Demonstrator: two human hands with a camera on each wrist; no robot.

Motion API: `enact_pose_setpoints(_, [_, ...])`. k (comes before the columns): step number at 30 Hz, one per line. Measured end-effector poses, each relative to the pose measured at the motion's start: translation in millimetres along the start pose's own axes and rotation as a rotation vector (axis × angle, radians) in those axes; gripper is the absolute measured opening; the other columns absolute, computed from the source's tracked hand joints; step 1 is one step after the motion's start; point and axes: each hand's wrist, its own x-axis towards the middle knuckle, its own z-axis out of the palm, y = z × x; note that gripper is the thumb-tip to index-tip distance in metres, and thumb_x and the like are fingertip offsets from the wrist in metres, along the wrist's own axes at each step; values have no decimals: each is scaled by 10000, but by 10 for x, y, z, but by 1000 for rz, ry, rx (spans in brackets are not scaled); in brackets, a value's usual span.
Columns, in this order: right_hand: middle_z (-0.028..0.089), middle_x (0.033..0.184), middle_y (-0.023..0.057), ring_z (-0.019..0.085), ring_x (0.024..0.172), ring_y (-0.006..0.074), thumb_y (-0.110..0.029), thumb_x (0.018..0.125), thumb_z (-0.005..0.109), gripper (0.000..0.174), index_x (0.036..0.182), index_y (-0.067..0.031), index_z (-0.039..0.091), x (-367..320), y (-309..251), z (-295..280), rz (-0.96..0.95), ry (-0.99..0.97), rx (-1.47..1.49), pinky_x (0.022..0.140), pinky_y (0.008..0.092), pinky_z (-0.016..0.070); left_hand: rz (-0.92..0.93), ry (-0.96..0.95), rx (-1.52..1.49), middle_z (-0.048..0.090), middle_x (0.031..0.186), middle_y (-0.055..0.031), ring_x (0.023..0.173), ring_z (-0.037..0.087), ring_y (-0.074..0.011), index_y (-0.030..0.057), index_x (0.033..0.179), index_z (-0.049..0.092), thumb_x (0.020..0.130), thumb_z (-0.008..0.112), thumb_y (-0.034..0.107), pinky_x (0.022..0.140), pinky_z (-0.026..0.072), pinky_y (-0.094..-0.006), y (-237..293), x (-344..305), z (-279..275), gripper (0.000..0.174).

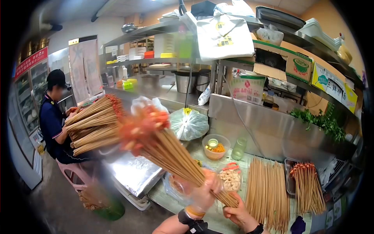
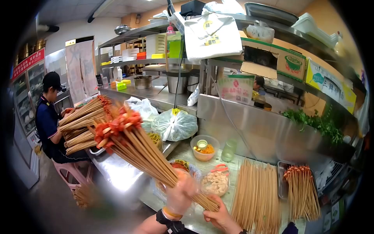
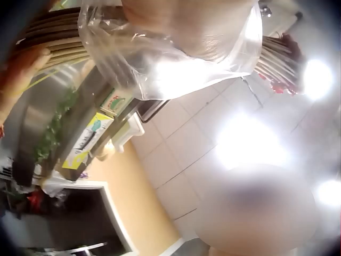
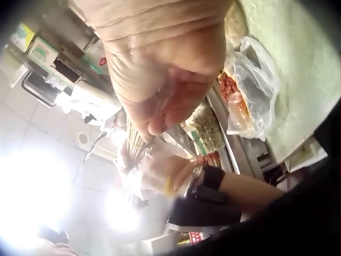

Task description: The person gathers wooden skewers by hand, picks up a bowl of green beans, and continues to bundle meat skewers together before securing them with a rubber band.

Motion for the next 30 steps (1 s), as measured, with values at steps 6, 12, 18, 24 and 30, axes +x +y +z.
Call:
enact_pose_setpoints(6, [544, 1077, 65, 571, 756, 168, -1, 814, 664, 540, 1282, -100, 413, -2, 256, -3, -15, 38, 162, 634, 279, 479, -5, 135, -320, 287, 584, 55, 524, 314, -86, 152, 715, 375, 949, 515, 225, 531, 321, -260, -13, 69, -123, 283])
enact_pose_setpoints(12, [571, 1175, 109, 587, 963, 212, -37, 880, 594, 285, 1149, -49, 502, 315, 85, 80, -519, -33, -544, 832, 334, 482, -249, 78, -416, 342, 607, 50, 552, 362, -91, 144, 718, 390, 933, 535, 214, 572, 363, -267, -224, -163, -187, 269])
enact_pose_setpoints(18, [587, 1163, 218, 615, 903, 361, -43, 785, 649, 338, 1095, -13, 519, 397, -870, 97, -974, 102, -1874, 764, 396, 514, -487, -89, 121, 429, 637, 18, 536, 415, -97, 76, 797, 489, 917, 570, 147, 526, 370, -255, -200, -172, -324, 161])
enact_pose_setpoints(24, [636, 1090, 182, 651, 829, 325, -161, 762, 732, 441, 1128, -15, 533, 153, -741, -23, -96, -193, -1758, 724, 364, 546, -194, -313, 652, 634, 882, -66, 748, 576, -113, 11, 1070, 580, 844, 658, 86, 670, 470, -275, -320, -78, -476, 251])
enact_pose_setpoints(30, [624, 1112, 100, 625, 966, 192, -189, 768, 772, 558, 1222, -5, 505, 140, -82, -100, 122, -158, -1048, 814, 337, 543, -145, -309, 788, 611, 946, -32, 848, 570, -118, -20, 1115, 548, 811, 698, 66, 724, 481, -282, -320, -99, -415, 350])
